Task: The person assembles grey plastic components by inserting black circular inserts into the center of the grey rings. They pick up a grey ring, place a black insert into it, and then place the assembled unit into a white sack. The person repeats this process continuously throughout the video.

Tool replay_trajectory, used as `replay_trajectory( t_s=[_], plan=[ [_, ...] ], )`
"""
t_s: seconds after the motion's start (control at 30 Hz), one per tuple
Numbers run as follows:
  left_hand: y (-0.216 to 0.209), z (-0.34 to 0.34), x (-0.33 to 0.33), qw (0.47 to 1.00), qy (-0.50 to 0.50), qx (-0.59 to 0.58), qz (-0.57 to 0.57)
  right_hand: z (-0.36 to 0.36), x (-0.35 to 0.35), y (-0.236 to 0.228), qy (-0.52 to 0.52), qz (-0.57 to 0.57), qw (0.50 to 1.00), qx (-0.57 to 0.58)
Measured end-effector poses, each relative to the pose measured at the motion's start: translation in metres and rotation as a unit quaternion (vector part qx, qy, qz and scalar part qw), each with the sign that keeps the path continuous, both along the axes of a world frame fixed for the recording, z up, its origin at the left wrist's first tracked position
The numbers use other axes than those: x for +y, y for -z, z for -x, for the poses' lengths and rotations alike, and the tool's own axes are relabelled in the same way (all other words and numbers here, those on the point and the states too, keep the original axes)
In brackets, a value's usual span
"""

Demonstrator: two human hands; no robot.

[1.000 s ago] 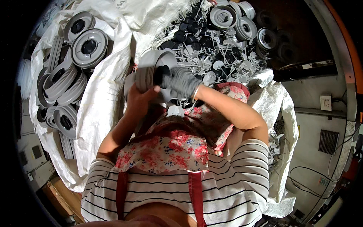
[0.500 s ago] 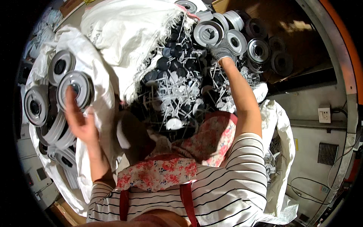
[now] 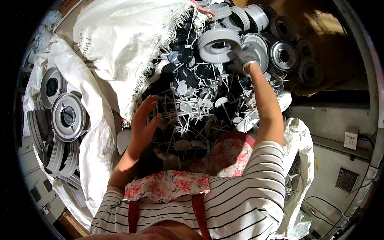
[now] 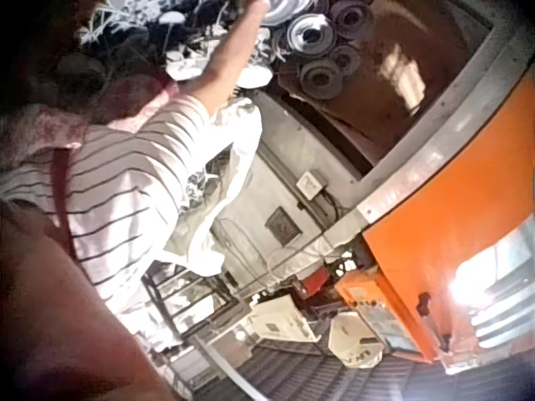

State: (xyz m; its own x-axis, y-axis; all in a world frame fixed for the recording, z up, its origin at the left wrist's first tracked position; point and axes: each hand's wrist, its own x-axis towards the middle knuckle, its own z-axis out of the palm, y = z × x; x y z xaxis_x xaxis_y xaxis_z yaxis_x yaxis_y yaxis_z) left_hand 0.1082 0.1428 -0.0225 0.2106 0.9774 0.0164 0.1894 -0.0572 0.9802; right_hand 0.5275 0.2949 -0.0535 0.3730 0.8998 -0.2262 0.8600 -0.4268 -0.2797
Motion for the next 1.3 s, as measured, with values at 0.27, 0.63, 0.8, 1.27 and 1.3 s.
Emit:
replay_trajectory(
  t_s=[0.27, 0.63, 0.8, 1.27, 1.3],
  plan=[
    [0.01, 0.002, -0.018, 0.953, 0.039, -0.239, 0.185, 0.146, -0.139, -0.046, -0.172, 0.07, 0.957, 0.223],
    [-0.004, 0.077, -0.055, 0.884, -0.087, -0.379, 0.261, 0.196, 0.008, 0.015, -0.126, -0.073, 0.989, 0.022],
    [-0.026, 0.071, -0.052, 0.889, -0.112, -0.381, 0.226, 0.196, 0.02, 0.055, -0.118, -0.07, 0.985, 0.103],
    [-0.027, 0.059, -0.094, 0.872, -0.07, -0.38, 0.301, 0.295, -0.203, -0.082, -0.435, -0.133, 0.874, 0.17],
    [-0.03, 0.059, -0.101, 0.89, -0.067, -0.358, 0.275, 0.299, -0.208, -0.089, -0.442, -0.129, 0.872, 0.165]
  ],
)
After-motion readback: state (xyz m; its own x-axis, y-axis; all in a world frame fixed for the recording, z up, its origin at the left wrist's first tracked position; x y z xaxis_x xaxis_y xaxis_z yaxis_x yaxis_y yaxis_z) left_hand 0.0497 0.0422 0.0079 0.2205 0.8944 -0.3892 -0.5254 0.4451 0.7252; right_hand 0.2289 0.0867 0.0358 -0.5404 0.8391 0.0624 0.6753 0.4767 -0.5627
